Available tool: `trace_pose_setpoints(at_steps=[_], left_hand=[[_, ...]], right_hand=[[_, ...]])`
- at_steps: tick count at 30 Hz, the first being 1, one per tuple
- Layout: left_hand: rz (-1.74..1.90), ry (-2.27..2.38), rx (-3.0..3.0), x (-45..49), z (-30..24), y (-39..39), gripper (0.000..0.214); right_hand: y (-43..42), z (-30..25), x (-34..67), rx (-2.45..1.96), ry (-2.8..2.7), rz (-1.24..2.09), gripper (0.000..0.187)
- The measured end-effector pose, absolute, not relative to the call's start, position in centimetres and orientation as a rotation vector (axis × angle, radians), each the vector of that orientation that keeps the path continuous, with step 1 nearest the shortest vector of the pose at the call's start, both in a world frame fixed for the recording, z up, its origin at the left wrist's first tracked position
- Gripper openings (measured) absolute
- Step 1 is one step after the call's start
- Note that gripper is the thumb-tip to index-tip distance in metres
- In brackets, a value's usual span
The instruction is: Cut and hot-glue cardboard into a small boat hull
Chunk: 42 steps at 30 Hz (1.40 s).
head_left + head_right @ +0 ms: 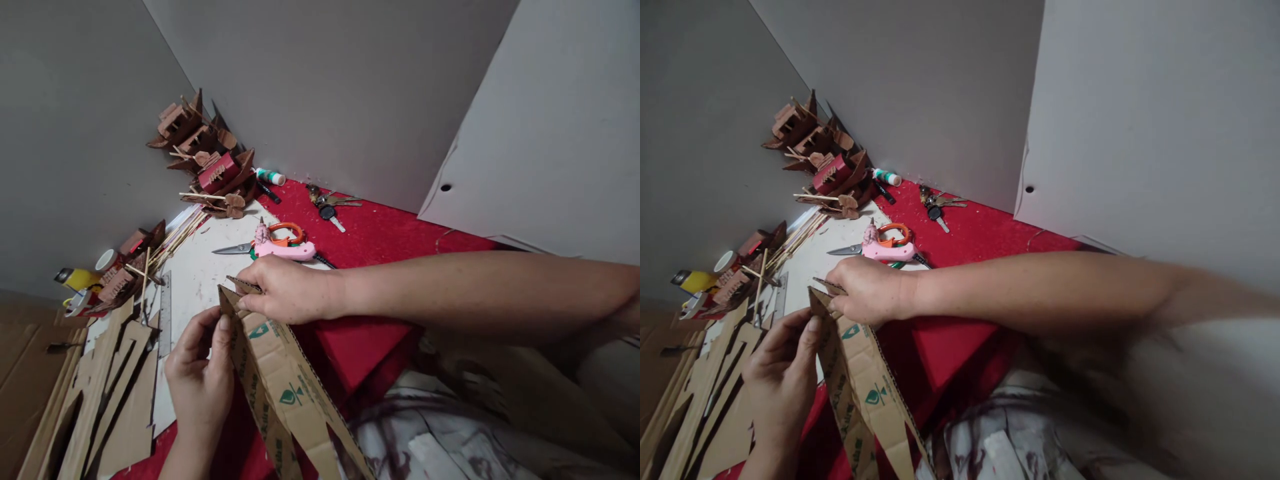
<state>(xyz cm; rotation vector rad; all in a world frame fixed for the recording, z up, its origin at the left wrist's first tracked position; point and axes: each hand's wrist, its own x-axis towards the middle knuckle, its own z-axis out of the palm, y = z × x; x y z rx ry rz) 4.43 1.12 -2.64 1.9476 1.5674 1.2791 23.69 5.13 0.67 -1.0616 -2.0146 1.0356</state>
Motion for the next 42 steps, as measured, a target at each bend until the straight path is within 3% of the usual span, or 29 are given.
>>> trace_pose_setpoints(at_steps=[13,30,42], left_hand=[[1.276,1.555,2.097,5.1,-1.9,0.8,0.006],[1.249,1.557,2.162,5.3,-1.8,0.9,0.014],[1.457,1.571,2.045,5.7,-1.8,0.9,0.011]], right_hand=[[5.0,0.3,23.5,-1.027,-2.010,1.051,0.025],[5.0,0.5,23.6,-1.019,-2.054,1.083,0.027],[5.1,0.2,23.7,-0.913,-2.011,1.030,0.022]])
